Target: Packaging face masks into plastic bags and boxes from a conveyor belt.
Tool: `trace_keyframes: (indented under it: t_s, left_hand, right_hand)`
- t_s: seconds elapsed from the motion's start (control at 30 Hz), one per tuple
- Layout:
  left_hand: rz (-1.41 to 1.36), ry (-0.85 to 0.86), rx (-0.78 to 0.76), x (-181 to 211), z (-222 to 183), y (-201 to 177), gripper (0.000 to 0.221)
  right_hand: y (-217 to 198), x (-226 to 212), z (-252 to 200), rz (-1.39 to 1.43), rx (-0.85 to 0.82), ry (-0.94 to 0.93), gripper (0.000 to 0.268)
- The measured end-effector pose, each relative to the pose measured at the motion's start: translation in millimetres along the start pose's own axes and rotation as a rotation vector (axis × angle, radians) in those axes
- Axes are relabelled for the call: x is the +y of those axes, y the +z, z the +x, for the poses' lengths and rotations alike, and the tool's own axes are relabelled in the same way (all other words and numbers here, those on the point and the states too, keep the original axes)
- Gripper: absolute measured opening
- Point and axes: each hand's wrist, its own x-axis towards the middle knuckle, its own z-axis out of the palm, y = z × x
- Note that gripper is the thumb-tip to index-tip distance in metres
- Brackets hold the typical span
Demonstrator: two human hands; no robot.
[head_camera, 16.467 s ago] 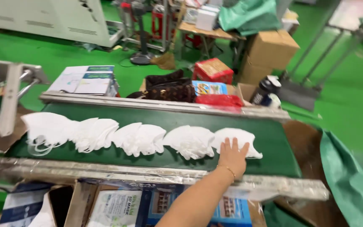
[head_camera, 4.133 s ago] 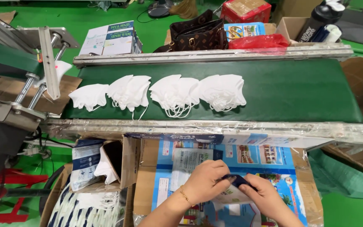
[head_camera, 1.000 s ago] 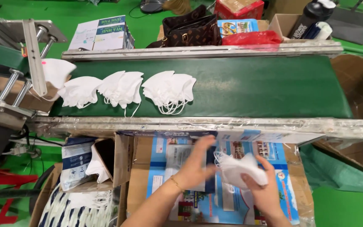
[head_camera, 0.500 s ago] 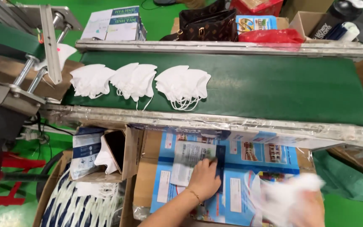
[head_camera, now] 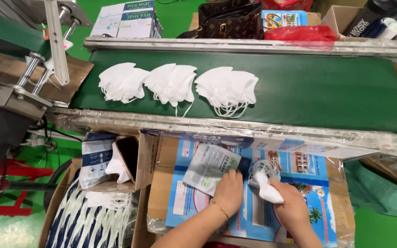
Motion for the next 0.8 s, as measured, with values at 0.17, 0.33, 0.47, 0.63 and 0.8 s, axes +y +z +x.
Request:
trace_keyframes:
  t_s: [0.17, 0.33, 0.47, 0.63, 0.8]
  left_hand:
    - [-0.171, -0.111, 0.05, -19.8, 16.6, -4.0, 0.018]
    - [-0.624, -0.085, 0.209, -3.7, 2.6, -33.3, 0.023]
    - [-0.753, -0.049, 0.246, 2.0, -4.1, -50.0, 0.023]
    - [-0.65, 0.192, 0.175, 16.2, -21.0, -71.9, 0.018]
    - [-0.956, -0.046, -0.09, 11.4, -13.7, -84.0, 0.019]
  right_hand:
    - [10.0, -2.0, -15.1, -0.22, -0.103, -0.155, 0.042]
    - [37.2, -40.8, -20.1, 0.646, -0.12, 0.508, 0.038]
    - [42.9, -36.0, -7.7, 0.793, -0.039, 0.486, 0.035]
    - [44.2, -10.8, 1.6, 0.257, 0.157, 0.51, 0.022]
    - [49.4, 11.7, -21.6, 0.733, -0.27, 0.595, 0.026]
